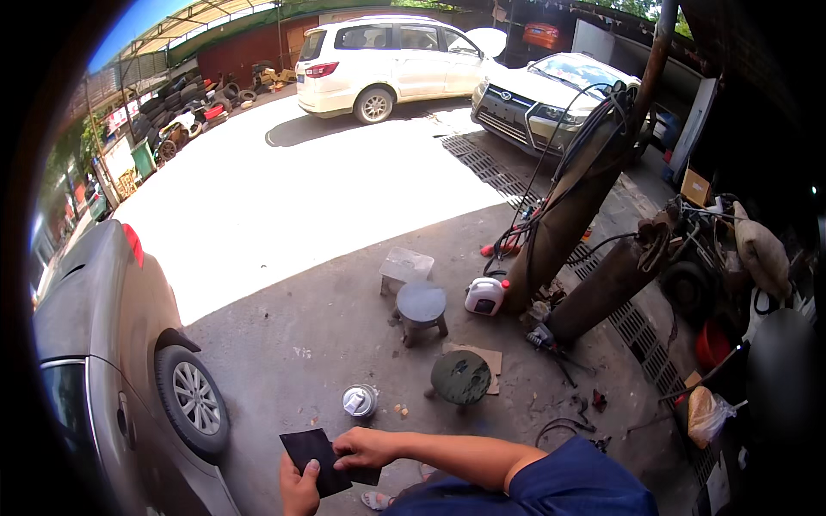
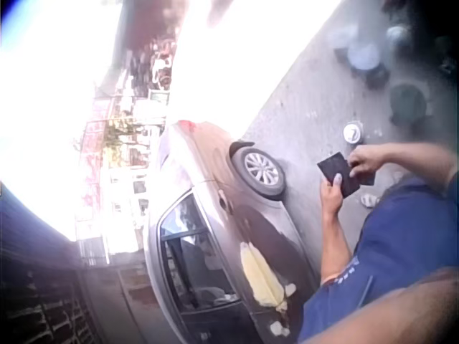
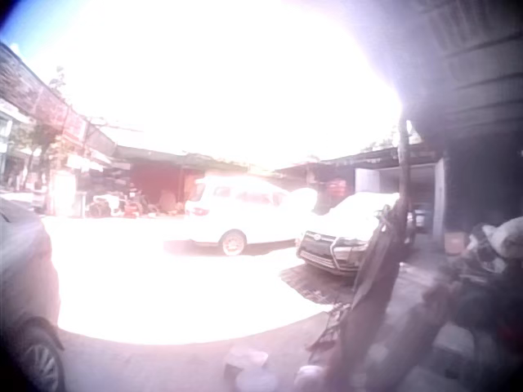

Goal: The person scoops yellow body filler from a can onto a putty knife. They apply the filler to a damaged area on the side of a gray car, smoothing the surface to fill dents and imperfections.

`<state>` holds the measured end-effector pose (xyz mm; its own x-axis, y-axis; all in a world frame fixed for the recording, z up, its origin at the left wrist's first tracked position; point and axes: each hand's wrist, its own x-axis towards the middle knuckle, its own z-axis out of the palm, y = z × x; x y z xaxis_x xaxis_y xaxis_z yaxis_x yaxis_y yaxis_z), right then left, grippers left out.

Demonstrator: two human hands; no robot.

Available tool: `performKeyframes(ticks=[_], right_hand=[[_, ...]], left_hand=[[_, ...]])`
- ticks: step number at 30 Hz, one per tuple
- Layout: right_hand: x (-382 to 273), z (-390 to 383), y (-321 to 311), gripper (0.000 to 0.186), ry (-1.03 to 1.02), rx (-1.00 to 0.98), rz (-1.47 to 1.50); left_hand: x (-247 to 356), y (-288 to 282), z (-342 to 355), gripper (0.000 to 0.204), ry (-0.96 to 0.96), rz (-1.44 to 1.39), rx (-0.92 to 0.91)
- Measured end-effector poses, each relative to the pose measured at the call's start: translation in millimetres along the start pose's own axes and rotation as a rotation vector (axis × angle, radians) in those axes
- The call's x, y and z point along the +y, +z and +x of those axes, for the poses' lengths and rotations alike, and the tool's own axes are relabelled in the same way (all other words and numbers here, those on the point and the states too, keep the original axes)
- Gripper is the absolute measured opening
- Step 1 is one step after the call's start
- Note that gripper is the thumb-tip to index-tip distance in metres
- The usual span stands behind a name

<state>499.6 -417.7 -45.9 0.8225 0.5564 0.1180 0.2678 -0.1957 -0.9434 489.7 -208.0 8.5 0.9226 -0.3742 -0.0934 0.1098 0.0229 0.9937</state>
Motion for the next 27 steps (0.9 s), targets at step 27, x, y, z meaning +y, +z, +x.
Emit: performKeyframes(ticks=[27], right_hand=[[50, 55, 62, 0.022, 0.516, 0.170, 0.100]], left_hand=[[-126, -128, 42, 0.029, -0.445, 0.075, -0.235]])
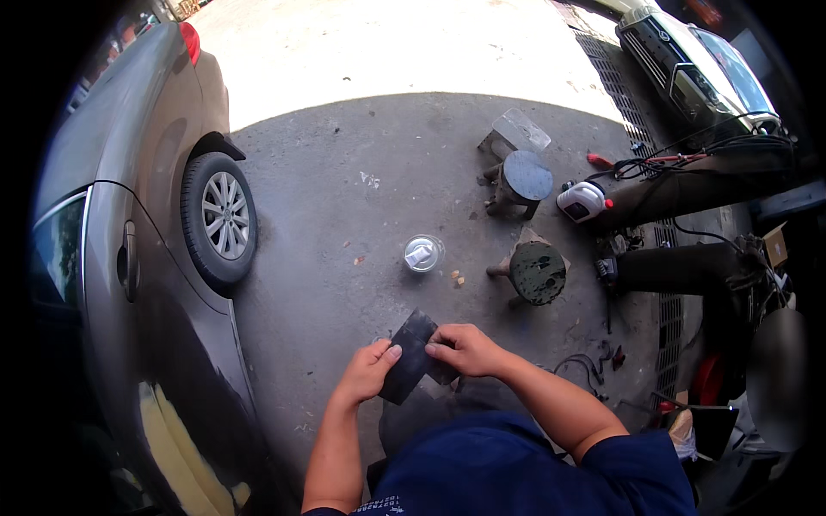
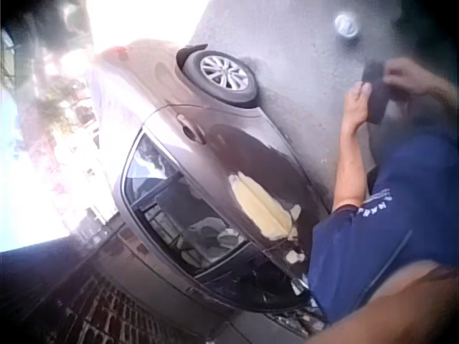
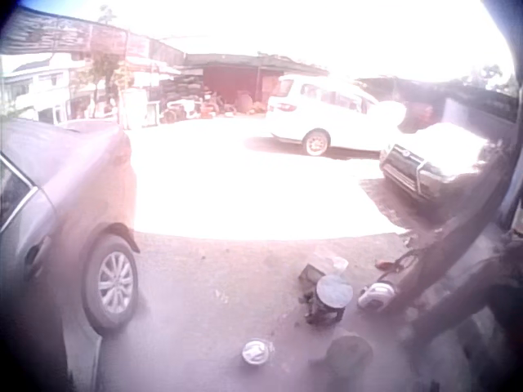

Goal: The person scoops yellow body filler from a can onto a putty knife. They apply the filler to a damaged area on the side of a gray car, smoothing the surface to fill dents and imperfections.

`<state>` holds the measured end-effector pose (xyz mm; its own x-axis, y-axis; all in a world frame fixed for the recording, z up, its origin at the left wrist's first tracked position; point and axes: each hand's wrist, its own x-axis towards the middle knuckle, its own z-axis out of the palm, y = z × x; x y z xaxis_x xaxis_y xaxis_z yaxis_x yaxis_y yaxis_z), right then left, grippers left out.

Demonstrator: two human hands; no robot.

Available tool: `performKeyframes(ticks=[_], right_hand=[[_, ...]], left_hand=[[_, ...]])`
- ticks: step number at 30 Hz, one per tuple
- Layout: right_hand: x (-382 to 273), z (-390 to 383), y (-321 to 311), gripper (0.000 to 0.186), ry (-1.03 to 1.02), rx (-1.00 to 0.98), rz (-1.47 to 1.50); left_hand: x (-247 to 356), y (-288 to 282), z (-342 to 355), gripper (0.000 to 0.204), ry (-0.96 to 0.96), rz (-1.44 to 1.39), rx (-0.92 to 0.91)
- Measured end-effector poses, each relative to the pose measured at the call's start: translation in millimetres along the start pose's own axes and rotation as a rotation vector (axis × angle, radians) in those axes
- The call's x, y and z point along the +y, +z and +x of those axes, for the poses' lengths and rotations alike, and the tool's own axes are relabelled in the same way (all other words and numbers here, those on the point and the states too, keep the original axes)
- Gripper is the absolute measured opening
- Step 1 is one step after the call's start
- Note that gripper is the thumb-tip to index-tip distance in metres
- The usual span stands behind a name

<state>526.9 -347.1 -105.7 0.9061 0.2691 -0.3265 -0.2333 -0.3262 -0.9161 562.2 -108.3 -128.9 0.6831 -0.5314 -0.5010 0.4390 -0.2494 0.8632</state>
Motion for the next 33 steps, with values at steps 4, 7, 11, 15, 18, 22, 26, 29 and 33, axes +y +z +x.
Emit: performKeyframes(ticks=[4, 7, 11, 15, 18, 22, 26, 29, 33], right_hand=[[58, 39, 23, 0.024, 0.225, 0.033, 0.037], [98, 63, 36, 0.025, 0.371, 0.099, 0.149], [154, 103, 57, 0.022, 0.366, -0.035, 0.172], [233, 153, 66, 0.021, 0.355, -0.132, 0.293], [335, 193, 59, 0.025, 0.349, 0.041, 0.464], [478, 267, 41, 0.023, 0.372, 0.299, -0.046], [510, 343, 36, 0.059, 0.319, 0.212, -0.396], [522, 379, 31, 0.067, 0.376, 0.168, -0.607], [527, 388, 29, 0.061, 0.434, 0.148, -0.676]], left_hand=[[-34, -37, 23, 0.030, -0.160, -0.589, 0.105], [-84, -47, 40, 0.030, -0.243, -0.757, 0.074], [-162, -29, 80, 0.028, -0.268, -0.970, 0.070], [-250, -17, 136, 0.023, -0.260, -1.076, 0.245], [-300, -17, 176, 0.020, -0.181, -0.955, 0.479], [-345, -33, 229, 0.021, -0.119, -0.670, 0.555], [-386, -48, 265, 0.026, 0.013, -0.383, 0.598], [-387, -58, 271, 0.029, 0.147, -0.016, 0.592], [-360, -52, 259, 0.029, 0.298, 0.273, 0.595]])
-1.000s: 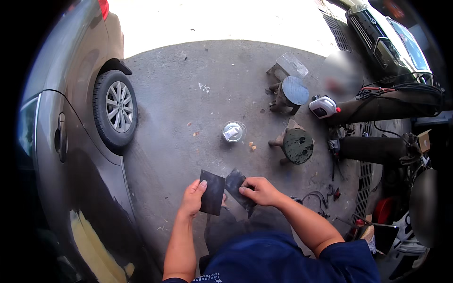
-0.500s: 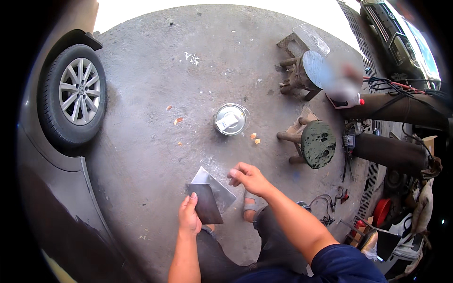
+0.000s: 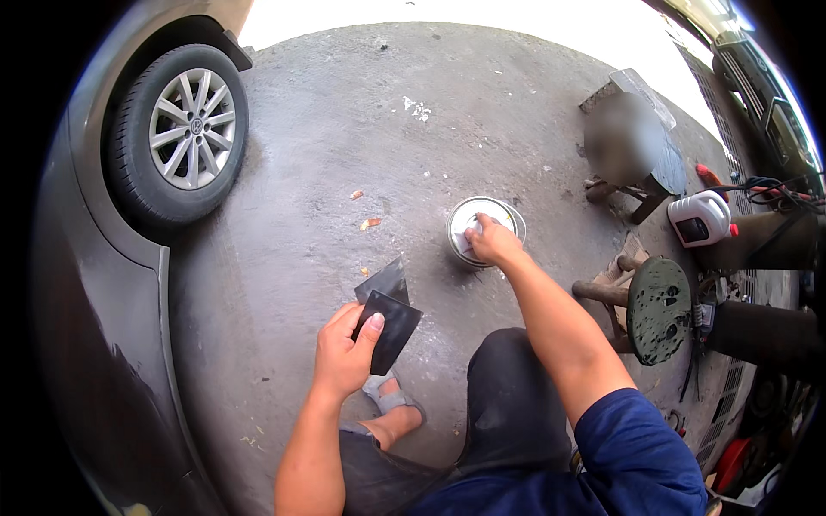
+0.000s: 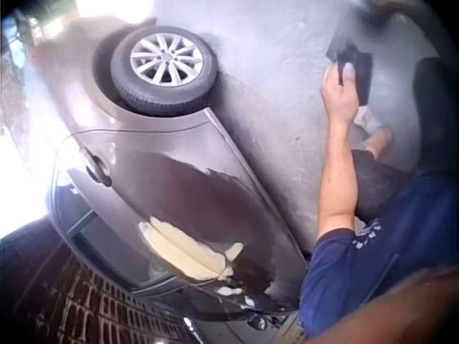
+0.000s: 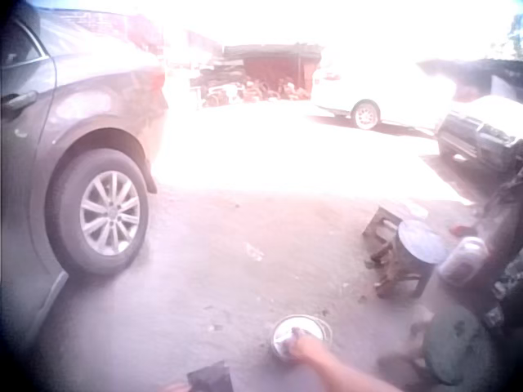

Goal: The person scoops yellow body filler from a can onto a putty knife. They apply the filler to a damaged area on the side of a gray car, smoothing the surface to fill dents and imperfections.

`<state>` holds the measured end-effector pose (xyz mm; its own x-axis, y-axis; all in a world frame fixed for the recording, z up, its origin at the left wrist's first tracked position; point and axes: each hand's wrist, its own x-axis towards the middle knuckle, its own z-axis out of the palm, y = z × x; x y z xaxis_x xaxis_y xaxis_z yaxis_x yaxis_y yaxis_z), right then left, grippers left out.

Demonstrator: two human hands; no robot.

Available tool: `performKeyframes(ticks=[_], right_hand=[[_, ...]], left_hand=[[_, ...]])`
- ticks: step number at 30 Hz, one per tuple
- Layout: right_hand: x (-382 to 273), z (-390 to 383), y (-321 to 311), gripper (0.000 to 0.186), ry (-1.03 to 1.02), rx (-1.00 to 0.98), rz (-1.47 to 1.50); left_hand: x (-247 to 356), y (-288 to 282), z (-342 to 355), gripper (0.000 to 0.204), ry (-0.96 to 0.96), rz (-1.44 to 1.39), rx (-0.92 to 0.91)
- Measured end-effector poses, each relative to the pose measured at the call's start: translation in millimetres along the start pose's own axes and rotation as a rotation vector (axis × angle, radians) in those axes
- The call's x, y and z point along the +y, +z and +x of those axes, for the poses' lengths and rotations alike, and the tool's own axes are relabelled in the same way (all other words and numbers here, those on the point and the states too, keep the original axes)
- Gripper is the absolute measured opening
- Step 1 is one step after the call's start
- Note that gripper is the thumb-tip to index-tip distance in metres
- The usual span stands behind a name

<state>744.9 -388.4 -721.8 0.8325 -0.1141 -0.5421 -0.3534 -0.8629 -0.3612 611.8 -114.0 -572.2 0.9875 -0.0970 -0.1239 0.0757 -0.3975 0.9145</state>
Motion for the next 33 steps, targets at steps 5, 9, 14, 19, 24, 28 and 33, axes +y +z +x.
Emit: performKeyframes(ticks=[5, 9, 14, 19, 24, 28, 33], right_hand=[[28, -22, -20, 0.050, -0.088, 0.081, 0.160], [97, -53, -30, 0.050, 0.024, 0.326, 0.109], [217, -65, 53, 0.052, 0.174, -0.144, -0.175], [224, -71, 85, 0.071, 0.141, -0.452, -0.343], [116, -73, -6, 0.021, -0.144, 0.109, 0.080], [-8, -120, -66, 0.023, -0.719, -0.116, 0.564], [-77, -129, -68, 0.031, -1.069, -0.445, 0.389]], left_hand=[[12, -1, -5, 0.028, 0.014, 0.048, 0.024], [15, -6, -9, 0.028, 0.000, 0.054, 0.088], [20, 2, -4, 0.026, 0.040, 0.183, 0.007], [26, 7, -6, 0.023, 0.104, 0.262, -0.154], [32, 7, -11, 0.026, 0.110, 0.308, -0.280], [33, 6, -13, 0.027, 0.124, 0.299, -0.338], [36, 3, -13, 0.025, 0.129, 0.270, -0.400]])
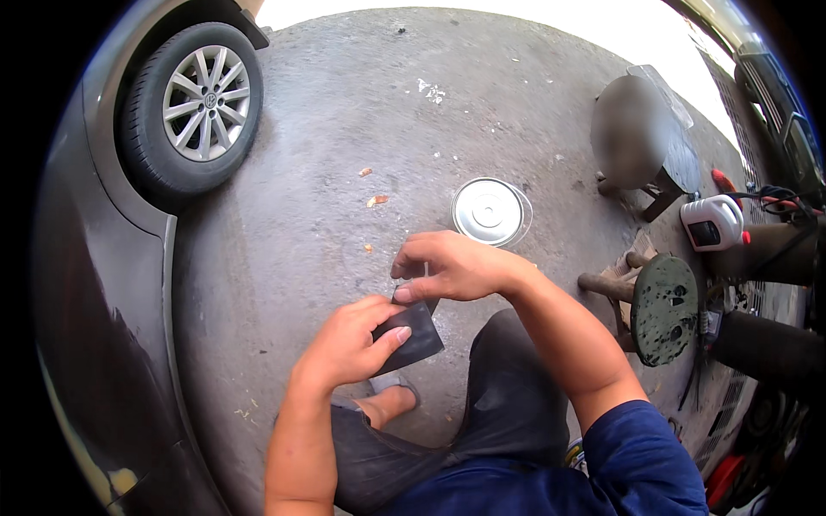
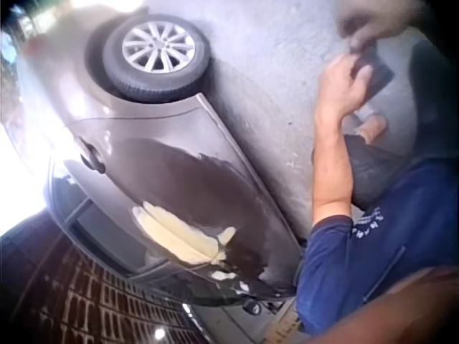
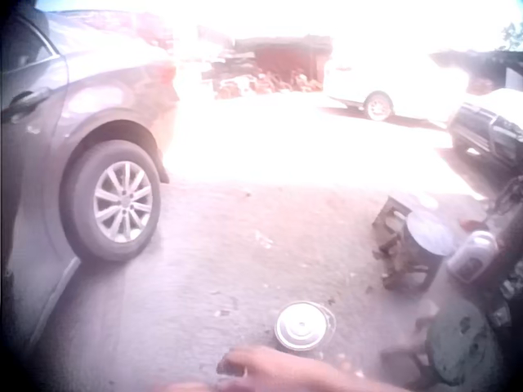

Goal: The person scoops yellow body filler from a can onto a putty knife. They apply the filler to a damaged area on the side of a gray car, smoothing the surface to fill dents and imperfections.

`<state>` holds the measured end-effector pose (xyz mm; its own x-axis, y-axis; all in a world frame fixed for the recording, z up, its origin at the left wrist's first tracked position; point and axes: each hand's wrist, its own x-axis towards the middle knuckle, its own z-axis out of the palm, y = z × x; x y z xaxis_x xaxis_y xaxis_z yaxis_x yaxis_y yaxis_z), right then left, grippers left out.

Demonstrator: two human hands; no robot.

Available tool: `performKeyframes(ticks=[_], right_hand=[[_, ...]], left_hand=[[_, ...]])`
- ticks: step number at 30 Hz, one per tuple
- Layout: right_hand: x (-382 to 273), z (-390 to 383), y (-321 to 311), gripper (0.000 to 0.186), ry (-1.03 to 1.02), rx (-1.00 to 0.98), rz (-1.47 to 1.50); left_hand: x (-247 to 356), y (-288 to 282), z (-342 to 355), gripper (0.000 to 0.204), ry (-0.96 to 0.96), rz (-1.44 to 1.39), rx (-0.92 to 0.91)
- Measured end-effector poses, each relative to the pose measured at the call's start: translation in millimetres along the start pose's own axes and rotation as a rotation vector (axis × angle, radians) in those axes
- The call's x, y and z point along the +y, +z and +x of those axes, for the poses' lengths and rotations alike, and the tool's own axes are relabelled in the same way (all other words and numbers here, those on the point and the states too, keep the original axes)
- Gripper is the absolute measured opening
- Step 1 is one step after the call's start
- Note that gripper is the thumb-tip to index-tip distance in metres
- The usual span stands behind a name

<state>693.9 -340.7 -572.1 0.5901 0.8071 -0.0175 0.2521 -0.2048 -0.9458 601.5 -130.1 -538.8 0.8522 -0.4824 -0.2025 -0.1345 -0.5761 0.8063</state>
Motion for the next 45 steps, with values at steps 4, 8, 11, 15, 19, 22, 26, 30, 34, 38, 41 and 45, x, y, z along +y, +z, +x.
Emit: performKeyframes(ticks=[4, 8, 11, 15, 19, 22, 26, 30, 34, 38, 41, 45], right_hand=[[-2, 12, 7, 0.027, 0.059, -0.049, 0.064], [1, 7, 5, 0.024, 0.089, -0.011, 0.144], [13, -3, -1, 0.021, 0.094, 0.031, 0.152], [33, -24, -7, 0.019, 0.239, 0.125, 0.334], [58, -45, -3, 0.025, 0.381, 0.289, 0.527], [94, -66, -6, 0.021, 0.552, 0.287, 0.456], [118, -82, 12, 0.024, 0.349, 0.440, 0.175], [50, -51, 24, 0.037, 0.351, 0.252, 0.724], [14, -21, 53, 0.038, 0.114, 0.142, 0.788], [15, -8, 63, 0.031, 0.127, 0.379, 0.875], [9, -13, 58, 0.037, 0.159, 0.340, 0.722], [-1, -14, 58, 0.045, -0.003, 0.237, 0.301]], left_hand=[[-4, -4, -4, 0.022, 0.006, -0.061, 0.021], [-6, -8, -6, 0.020, -0.032, -0.186, 0.049], [-8, -12, -7, 0.022, -0.032, -0.245, 0.081], [-2, -19, -8, 0.024, -0.127, -0.405, 0.070], [-25, -21, -14, 0.025, -0.098, -0.456, 0.183], [-23, -24, -15, 0.027, -0.141, -0.549, 0.219], [-26, -24, -15, 0.028, -0.141, -0.614, 0.231], [-22, -21, -16, 0.030, -0.179, -0.679, 0.216], [-19, -20, -7, 0.032, -0.163, -0.735, 0.187], [-23, -19, -5, 0.026, -0.193, -0.845, 0.383], [-28, -26, -7, 0.020, -0.191, -0.879, 0.560], [-16, -14, 5, 0.021, -0.174, -0.929, 0.635]])
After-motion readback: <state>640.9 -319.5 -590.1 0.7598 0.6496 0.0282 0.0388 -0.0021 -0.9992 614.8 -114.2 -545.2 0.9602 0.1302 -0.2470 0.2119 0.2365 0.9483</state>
